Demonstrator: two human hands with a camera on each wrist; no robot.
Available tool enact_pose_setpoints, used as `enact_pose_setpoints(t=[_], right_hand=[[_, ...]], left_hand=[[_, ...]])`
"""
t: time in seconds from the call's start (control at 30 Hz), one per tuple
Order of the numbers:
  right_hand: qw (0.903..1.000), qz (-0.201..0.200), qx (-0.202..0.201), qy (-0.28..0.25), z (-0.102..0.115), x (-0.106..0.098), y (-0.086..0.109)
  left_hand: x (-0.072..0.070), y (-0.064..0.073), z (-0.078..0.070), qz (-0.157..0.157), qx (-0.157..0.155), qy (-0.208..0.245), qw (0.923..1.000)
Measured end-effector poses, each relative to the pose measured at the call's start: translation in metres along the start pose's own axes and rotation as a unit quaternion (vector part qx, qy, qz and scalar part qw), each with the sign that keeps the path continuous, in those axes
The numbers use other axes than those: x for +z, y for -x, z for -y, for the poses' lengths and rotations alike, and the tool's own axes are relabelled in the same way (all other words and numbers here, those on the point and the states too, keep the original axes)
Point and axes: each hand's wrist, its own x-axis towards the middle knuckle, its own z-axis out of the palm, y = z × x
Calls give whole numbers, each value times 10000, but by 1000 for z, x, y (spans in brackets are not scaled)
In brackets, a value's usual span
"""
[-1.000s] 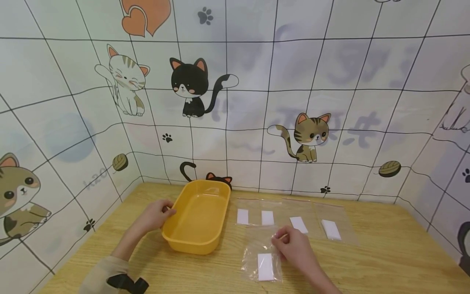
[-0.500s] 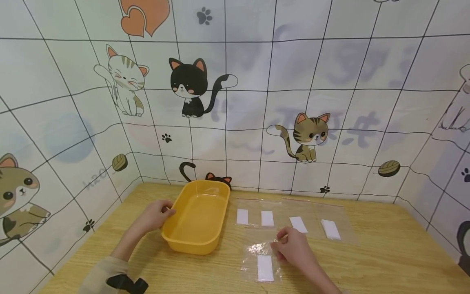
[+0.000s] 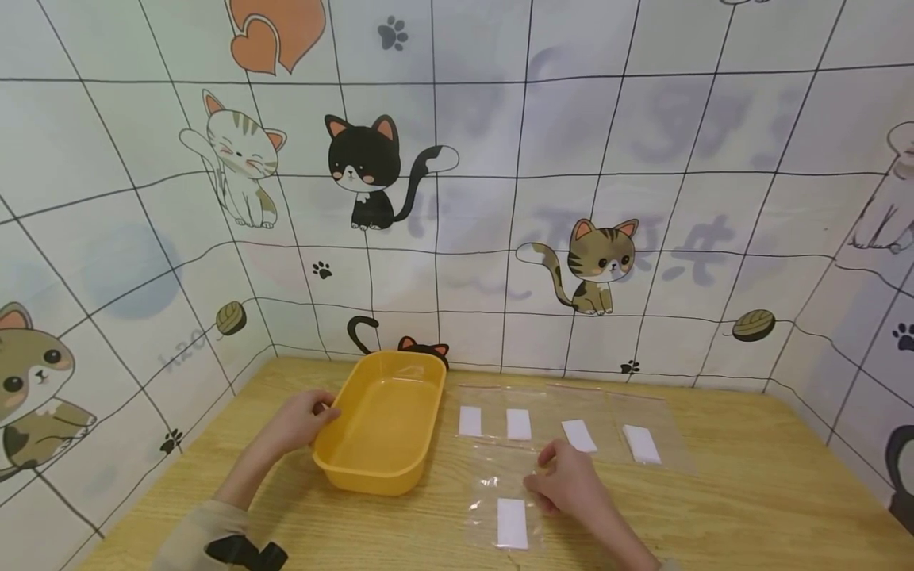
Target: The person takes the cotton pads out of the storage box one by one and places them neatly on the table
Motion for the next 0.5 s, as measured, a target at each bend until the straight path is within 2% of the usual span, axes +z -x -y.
enact_pose_setpoints(t=[0.2,0.5], right_hand=[[9999,-131,19,89,1,-1,1],[9998,-29,-186,58,0,-7,3]], left_hand=[[0,1,-1,-9,17,51,10000],[0,1,-1,10,-11,36,10000]])
